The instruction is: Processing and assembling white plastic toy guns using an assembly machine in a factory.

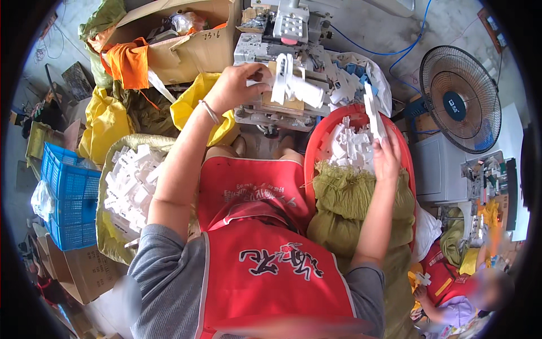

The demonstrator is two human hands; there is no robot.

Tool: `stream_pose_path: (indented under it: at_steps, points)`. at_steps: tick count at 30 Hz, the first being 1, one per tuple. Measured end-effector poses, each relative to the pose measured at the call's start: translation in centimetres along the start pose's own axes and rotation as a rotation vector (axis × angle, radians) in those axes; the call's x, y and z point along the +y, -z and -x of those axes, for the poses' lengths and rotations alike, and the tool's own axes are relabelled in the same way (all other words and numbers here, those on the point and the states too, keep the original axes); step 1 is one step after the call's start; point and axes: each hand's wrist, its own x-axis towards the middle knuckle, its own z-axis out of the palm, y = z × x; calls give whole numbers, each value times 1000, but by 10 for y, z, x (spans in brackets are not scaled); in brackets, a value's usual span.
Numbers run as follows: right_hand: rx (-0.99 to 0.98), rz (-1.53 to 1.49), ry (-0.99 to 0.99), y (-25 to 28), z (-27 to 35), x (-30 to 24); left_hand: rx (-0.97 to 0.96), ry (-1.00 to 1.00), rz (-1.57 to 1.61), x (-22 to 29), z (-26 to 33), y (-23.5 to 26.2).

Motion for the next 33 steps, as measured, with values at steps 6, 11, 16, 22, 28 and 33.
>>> stream_pose_path:
  at_steps: [6, 11, 16, 22, 28, 33]
  points:
    - [-155, 174, -21, -111, -21, 26, 327, 178, 180, -11, 38, 26]
    - [-326, 686, 82, -162, -31, 32, 368, 300, 129, -23, 98, 42]
    - [-533, 963, 276, -151, -58, 32, 411, 345, 217, -24, 123, 37]
    - [-187, 950, -78, -26, -84, 29, 418, 384, 318, -36, 168, 56]
    - [-165, 1985, -409, 55, -30, 97, 469, 591, 95, -34, 226, 75]
    - [-464, 2016, -121, 176, -13, 155, 525, 735, 89, -24, 254, 91]
